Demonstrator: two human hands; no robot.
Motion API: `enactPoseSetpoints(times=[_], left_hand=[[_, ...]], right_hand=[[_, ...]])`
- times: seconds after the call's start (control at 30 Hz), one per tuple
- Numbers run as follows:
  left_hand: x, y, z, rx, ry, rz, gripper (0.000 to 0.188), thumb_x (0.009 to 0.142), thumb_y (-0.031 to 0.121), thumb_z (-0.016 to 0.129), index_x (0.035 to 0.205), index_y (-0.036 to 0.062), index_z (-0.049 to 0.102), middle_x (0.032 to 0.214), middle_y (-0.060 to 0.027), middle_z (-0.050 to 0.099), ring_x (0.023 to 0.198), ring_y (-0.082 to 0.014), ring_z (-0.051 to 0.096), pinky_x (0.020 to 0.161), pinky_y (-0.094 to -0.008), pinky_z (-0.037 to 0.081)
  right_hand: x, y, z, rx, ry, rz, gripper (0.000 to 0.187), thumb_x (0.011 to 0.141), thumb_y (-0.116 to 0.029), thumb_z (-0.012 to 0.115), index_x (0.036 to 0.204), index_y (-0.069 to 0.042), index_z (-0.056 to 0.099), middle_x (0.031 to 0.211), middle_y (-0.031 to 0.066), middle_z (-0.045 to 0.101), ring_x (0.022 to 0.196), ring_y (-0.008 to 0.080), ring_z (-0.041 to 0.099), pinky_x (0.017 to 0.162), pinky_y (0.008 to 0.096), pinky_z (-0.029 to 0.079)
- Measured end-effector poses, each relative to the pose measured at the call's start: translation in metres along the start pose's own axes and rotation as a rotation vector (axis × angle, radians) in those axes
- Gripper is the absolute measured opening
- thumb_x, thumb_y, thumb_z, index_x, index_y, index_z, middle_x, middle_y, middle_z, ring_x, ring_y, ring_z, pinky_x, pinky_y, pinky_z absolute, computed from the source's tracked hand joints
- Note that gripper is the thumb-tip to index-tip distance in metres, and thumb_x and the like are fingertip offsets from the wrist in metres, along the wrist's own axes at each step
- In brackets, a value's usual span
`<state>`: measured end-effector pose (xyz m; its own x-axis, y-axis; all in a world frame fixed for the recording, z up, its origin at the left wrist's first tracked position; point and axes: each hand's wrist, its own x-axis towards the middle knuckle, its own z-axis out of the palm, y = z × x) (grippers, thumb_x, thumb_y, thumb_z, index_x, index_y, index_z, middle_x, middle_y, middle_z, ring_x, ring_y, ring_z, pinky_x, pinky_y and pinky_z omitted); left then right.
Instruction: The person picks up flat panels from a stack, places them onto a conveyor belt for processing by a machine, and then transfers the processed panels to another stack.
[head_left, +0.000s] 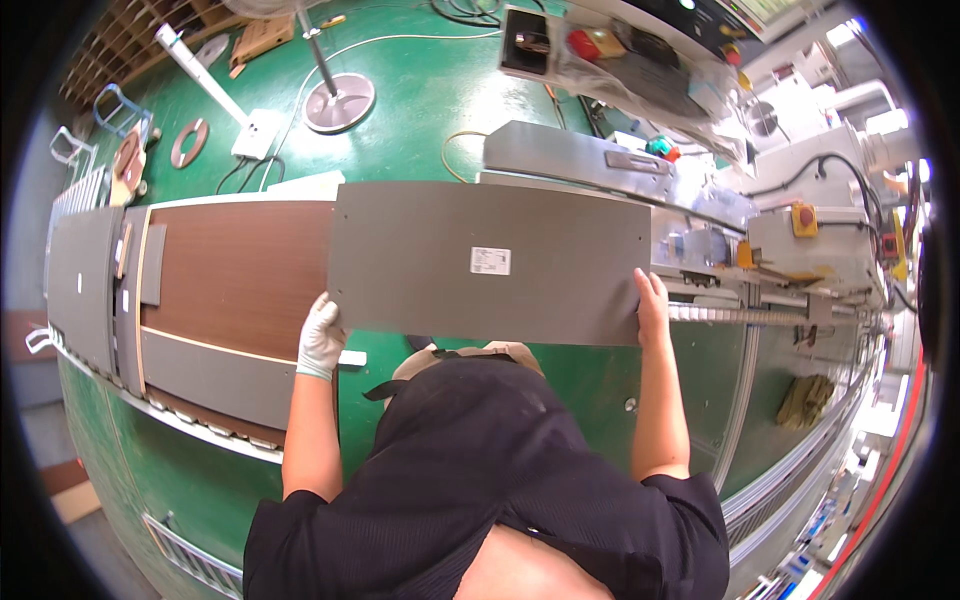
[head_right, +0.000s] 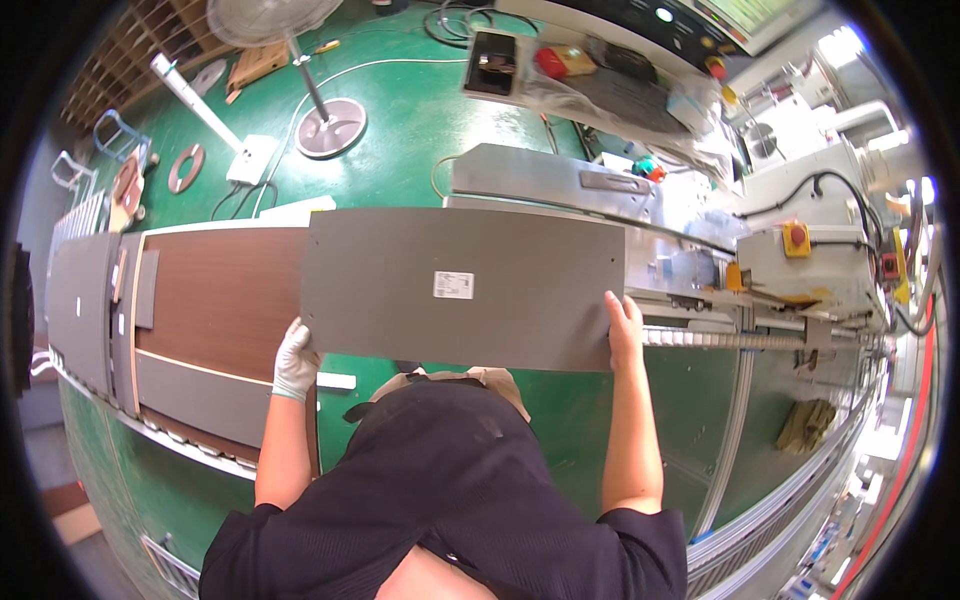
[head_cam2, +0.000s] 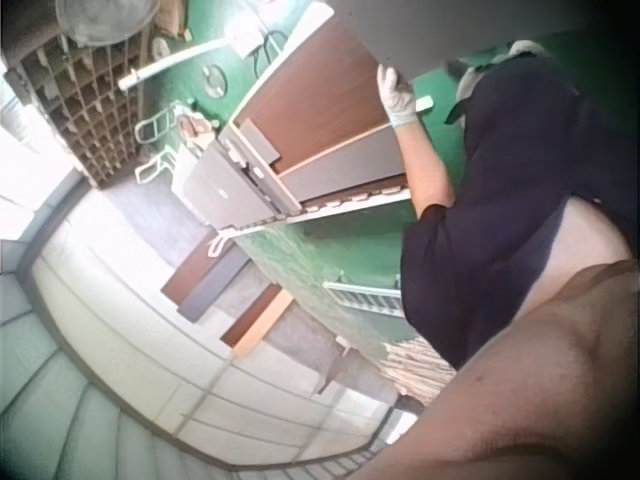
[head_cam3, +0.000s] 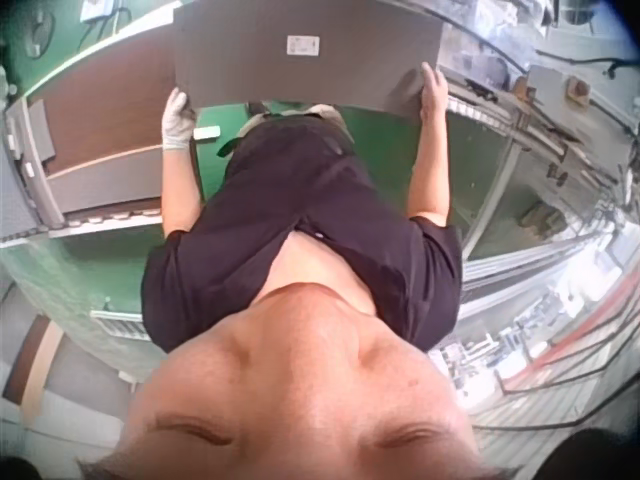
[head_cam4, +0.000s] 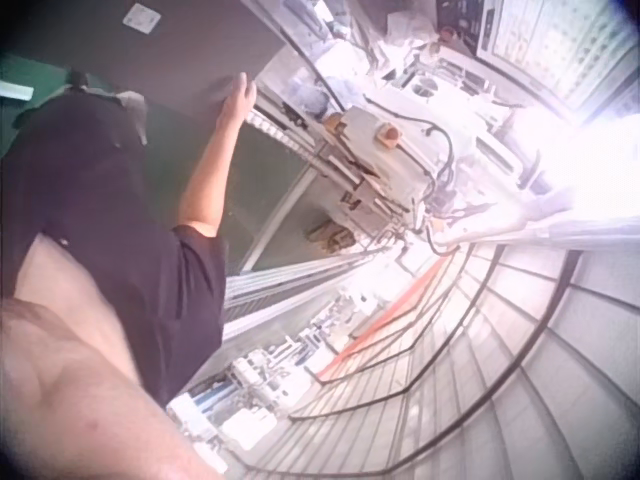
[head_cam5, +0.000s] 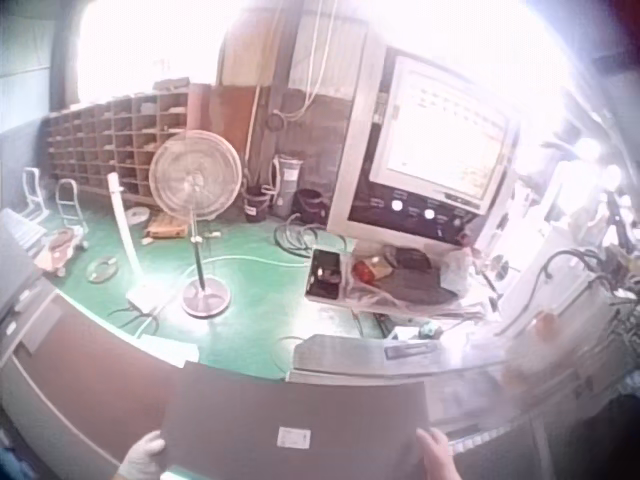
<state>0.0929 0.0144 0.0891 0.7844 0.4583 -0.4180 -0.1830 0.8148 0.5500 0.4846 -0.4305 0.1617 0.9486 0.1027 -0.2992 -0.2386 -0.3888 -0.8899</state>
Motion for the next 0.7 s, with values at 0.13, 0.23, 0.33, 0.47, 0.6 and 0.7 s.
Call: enactPoseSetpoints(times=[0.13, 0.23, 0.33, 0.47, 0.6, 0.7], left_hand=[[-0.002, -0.021, 0.055, 0.240, -0.090, -0.190, 0.046, 0.092, 0.020, 0.072, 0.132, 0.0012, 0.059, 0.125, -0.0085, 0.068, 0.115, -0.0209, 0.064, 0.103, -0.0374, 0.049], [0.008, -0.059, 0.080, 0.231, 0.120, -0.161, 0.041, 0.100, 0.027, 0.064, 0.134, 0.0053, 0.060, 0.129, -0.0028, 0.066, 0.119, -0.0178, 0.060, 0.105, -0.0358, 0.045], [0.023, -0.076, 0.099, 0.237, 0.214, -0.059, 0.046, 0.099, 0.035, 0.067, 0.135, 0.0076, 0.060, 0.128, -0.0020, 0.066, 0.119, -0.0177, 0.059, 0.103, -0.0353, 0.047], [0.034, -0.080, 0.121, 0.341, 0.235, -0.043, 0.038, 0.105, 0.036, 0.057, 0.132, 0.0079, 0.060, 0.126, -0.0021, 0.063, 0.113, -0.0174, 0.061, 0.096, -0.0350, 0.053], [0.035, -0.089, 0.150, 0.344, 0.242, -0.069, 0.038, 0.106, 0.036, 0.055, 0.130, 0.0068, 0.060, 0.123, -0.0027, 0.064, 0.111, -0.0182, 0.063, 0.093, -0.0341, 0.054], [0.046, -0.105, 0.178, 0.385, 0.249, -0.054, 0.038, 0.107, 0.036, 0.054, 0.131, 0.0062, 0.060, 0.122, -0.0031, 0.065, 0.110, -0.0184, 0.064, 0.091, -0.0337, 0.055]], right_hand=[[0.027, -0.001, -0.058, -0.496, 0.043, -0.120, 0.047, 0.096, -0.044, 0.065, 0.108, 0.000, 0.069, 0.097, 0.0189, 0.071, 0.090, 0.0274, 0.067, 0.084, 0.0376, 0.050], [0.037, 0.005, -0.073, -0.655, 0.196, -0.338, 0.050, 0.094, -0.050, 0.065, 0.103, 0.000, 0.070, 0.091, 0.0198, 0.072, 0.088, 0.0375, 0.068, 0.081, 0.0460, 0.052], [0.044, -0.001, -0.078, -0.814, 0.194, -0.267, 0.050, 0.093, -0.047, 0.065, 0.112, -0.001, 0.068, 0.097, 0.0228, 0.070, 0.096, 0.0408, 0.066, 0.087, 0.0484, 0.051], [0.037, 0.019, -0.071, -0.887, 0.349, -0.455, 0.060, 0.090, -0.041, 0.068, 0.133, 0.000, 0.057, 0.123, 0.0230, 0.063, 0.118, 0.0400, 0.057, 0.103, 0.0514, 0.043], [-0.006, 0.013, -0.047, -0.837, 0.256, -0.677, 0.058, 0.088, -0.033, 0.070, 0.137, -0.006, 0.056, 0.140, 0.0178, 0.057, 0.133, 0.0348, 0.050, 0.114, 0.0532, 0.032], [-0.026, 0.013, -0.022, -0.707, 0.121, -0.813, 0.044, 0.085, -0.030, 0.072, 0.125, -0.014, 0.065, 0.137, 0.0084, 0.060, 0.133, 0.0267, 0.053, 0.114, 0.0484, 0.033]])
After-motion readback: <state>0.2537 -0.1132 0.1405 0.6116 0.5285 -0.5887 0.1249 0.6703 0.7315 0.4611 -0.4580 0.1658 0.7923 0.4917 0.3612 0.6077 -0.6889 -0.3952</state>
